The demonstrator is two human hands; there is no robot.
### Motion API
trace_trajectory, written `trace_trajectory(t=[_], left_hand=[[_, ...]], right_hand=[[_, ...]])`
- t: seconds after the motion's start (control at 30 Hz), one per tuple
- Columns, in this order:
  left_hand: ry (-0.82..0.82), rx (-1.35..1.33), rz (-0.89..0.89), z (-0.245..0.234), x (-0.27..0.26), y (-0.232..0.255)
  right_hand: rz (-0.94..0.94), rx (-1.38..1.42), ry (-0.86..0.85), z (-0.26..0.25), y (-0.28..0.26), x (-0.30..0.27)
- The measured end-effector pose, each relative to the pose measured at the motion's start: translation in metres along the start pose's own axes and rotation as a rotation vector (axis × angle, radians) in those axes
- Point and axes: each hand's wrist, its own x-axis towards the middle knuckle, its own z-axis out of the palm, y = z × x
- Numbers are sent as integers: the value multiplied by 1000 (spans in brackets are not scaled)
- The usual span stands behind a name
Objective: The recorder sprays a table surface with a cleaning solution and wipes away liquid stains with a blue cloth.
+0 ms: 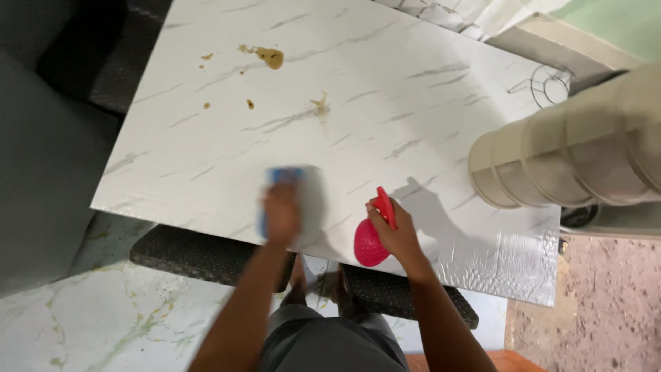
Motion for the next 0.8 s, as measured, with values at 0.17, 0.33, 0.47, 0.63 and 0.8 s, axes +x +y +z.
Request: trace_trajectory(t=[0.17, 0.33, 0.47, 0.63, 0.8], left_hand=[[-225, -214, 169, 39, -30, 129], [-255, -53, 322, 67, -1, 110], [-66, 306, 108, 97, 50, -2], [-152, 289, -289, -18, 77, -75], [-58, 202, -408, -33, 49, -76]], right_hand=[[39, -12, 100, -26, 0, -6], [-20, -7, 131, -28, 1, -5], [39, 6, 80, -12, 1, -3], [-15, 21, 38, 0, 10, -14], [31, -26, 61, -24, 10, -35]])
